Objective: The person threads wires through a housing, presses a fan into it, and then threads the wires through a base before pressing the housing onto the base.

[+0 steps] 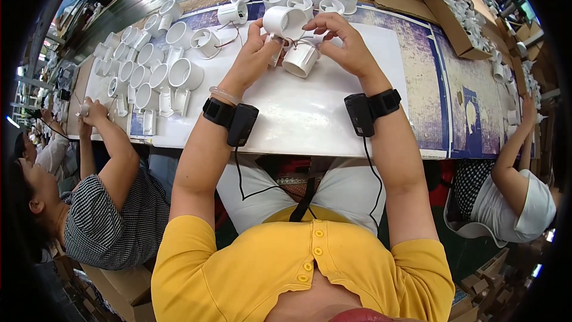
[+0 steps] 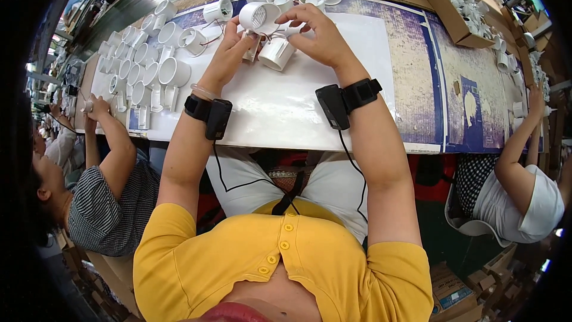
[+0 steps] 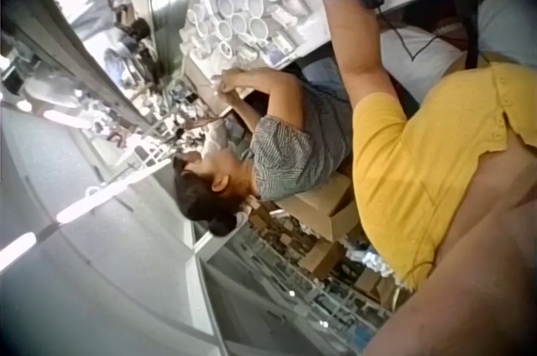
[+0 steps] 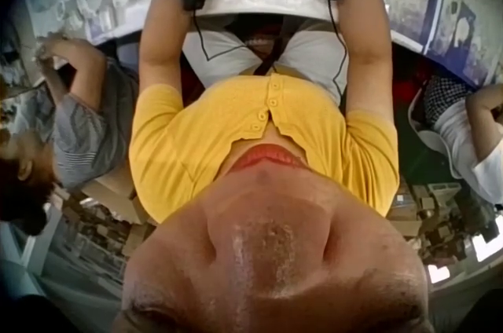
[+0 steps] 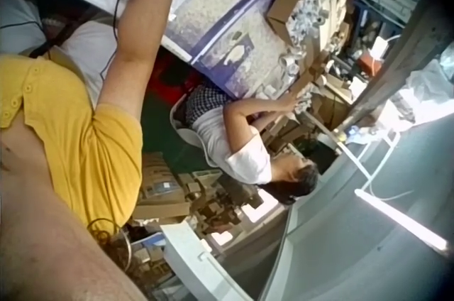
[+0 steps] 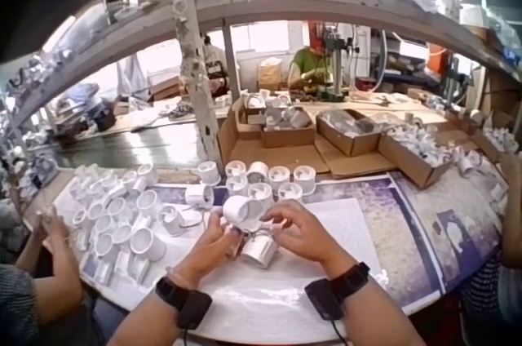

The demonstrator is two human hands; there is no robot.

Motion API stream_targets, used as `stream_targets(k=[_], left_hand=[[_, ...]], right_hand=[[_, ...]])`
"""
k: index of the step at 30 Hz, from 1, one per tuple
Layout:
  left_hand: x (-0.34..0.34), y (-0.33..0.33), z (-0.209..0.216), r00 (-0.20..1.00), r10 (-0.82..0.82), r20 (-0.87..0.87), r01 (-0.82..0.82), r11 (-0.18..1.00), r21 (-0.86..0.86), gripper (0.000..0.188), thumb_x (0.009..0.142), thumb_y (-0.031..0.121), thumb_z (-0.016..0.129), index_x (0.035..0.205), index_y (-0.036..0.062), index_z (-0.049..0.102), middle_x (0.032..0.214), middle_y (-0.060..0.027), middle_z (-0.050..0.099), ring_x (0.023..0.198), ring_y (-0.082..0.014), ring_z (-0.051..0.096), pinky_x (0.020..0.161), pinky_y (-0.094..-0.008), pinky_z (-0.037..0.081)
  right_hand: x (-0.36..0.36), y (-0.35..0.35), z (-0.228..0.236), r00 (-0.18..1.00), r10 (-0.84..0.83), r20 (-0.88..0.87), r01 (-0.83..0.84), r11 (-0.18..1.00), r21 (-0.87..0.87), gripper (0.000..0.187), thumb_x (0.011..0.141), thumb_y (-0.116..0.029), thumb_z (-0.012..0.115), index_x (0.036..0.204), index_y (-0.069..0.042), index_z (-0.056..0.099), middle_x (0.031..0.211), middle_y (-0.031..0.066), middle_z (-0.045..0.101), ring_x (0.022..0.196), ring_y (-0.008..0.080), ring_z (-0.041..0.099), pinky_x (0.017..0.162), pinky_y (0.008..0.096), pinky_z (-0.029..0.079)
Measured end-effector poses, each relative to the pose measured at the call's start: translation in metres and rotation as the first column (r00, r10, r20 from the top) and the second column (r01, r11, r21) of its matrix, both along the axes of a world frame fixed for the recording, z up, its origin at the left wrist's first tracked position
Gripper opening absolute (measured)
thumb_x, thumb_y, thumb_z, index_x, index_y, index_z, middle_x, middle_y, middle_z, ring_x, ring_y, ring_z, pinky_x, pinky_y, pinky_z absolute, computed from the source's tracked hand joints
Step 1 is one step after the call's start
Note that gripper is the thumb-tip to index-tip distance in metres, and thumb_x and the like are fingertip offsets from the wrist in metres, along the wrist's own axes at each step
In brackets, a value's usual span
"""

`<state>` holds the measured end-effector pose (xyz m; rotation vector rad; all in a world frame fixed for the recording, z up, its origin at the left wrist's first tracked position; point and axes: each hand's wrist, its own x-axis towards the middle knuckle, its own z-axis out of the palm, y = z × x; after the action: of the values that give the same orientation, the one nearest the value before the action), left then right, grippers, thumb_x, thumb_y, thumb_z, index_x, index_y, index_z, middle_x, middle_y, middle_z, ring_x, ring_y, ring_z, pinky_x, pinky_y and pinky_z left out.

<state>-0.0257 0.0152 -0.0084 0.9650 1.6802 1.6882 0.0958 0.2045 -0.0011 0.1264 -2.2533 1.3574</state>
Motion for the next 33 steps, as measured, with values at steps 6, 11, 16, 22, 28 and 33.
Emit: stream_targets(k=[6, 11, 16, 22, 28, 33], left_hand=[[-0.002, -0.002, 0.002, 0.999, 0.024, 0.037, -0.022, 0.998, -0.052, 0.051, 0.092, 0.015, 0.045, 0.134, 0.0057, 0.016, 0.111, -0.0108, 0.059, 0.094, -0.0121, 0.056, 0.070, -0.0246, 0.048], [0.005, 0.000, 0.004, 0.998, -0.011, 0.065, 0.014, 0.999, -0.047, 0.050, 0.092, 0.013, 0.046, 0.133, 0.0047, 0.017, 0.111, -0.0108, 0.058, 0.092, -0.0120, 0.057, 0.070, -0.0250, 0.049], [0.020, 0.009, -0.001, 0.993, -0.077, 0.091, 0.077, 0.997, 0.003, 0.051, 0.091, 0.011, 0.046, 0.132, 0.0032, 0.016, 0.113, -0.0112, 0.057, 0.093, -0.0125, 0.057, 0.073, -0.0258, 0.049], [0.012, 0.011, -0.004, 0.996, -0.047, 0.078, 0.044, 0.999, 0.030, 0.052, 0.091, 0.009, 0.045, 0.132, 0.0015, 0.016, 0.117, -0.0132, 0.054, 0.098, -0.0144, 0.057, 0.079, -0.0268, 0.049], [0.014, 0.009, -0.003, 0.994, -0.060, 0.094, 0.059, 0.998, 0.014, 0.052, 0.091, 0.009, 0.047, 0.134, 0.0026, 0.018, 0.118, -0.0126, 0.054, 0.104, -0.0158, 0.056, 0.090, -0.0259, 0.043], [0.011, 0.008, -0.005, 0.984, -0.068, 0.165, 0.059, 0.996, 0.061, 0.051, 0.090, 0.007, 0.047, 0.131, 0.0015, 0.017, 0.118, -0.0156, 0.054, 0.103, -0.0176, 0.057, 0.088, -0.0294, 0.047]], right_hand=[[-0.001, -0.003, 0.001, 0.987, -0.002, -0.158, 0.023, 0.991, 0.133, 0.021, 0.080, -0.011, 0.068, 0.101, -0.012, 0.068, 0.104, 0.0013, 0.060, 0.088, 0.0095, 0.054, 0.071, 0.0213, 0.040], [-0.003, -0.009, 0.000, 1.000, -0.002, -0.008, 0.002, 0.999, -0.036, 0.017, 0.084, -0.012, 0.066, 0.101, -0.011, 0.068, 0.091, 0.0007, 0.064, 0.082, 0.0076, 0.056, 0.069, 0.0194, 0.043], [-0.002, -0.024, 0.003, 0.992, -0.129, -0.012, 0.127, 0.987, -0.099, 0.017, 0.086, -0.012, 0.065, 0.103, -0.008, 0.067, 0.084, 0.0018, 0.066, 0.076, 0.0081, 0.060, 0.068, 0.0204, 0.047], [-0.003, -0.028, 0.009, 0.953, -0.304, -0.015, 0.304, 0.950, 0.070, 0.019, 0.087, -0.011, 0.064, 0.104, -0.005, 0.066, 0.086, 0.0030, 0.068, 0.075, 0.0081, 0.061, 0.067, 0.0216, 0.049], [-0.005, -0.026, 0.001, 0.972, -0.216, -0.095, 0.222, 0.973, 0.062, 0.020, 0.084, -0.012, 0.067, 0.104, -0.007, 0.067, 0.089, 0.0048, 0.069, 0.080, 0.0091, 0.062, 0.069, 0.0234, 0.049], [-0.004, -0.033, 0.004, 0.982, -0.189, -0.023, 0.183, 0.969, -0.166, 0.018, 0.082, -0.013, 0.069, 0.100, -0.009, 0.069, 0.087, 0.0049, 0.069, 0.082, 0.0104, 0.062, 0.072, 0.0250, 0.049]])
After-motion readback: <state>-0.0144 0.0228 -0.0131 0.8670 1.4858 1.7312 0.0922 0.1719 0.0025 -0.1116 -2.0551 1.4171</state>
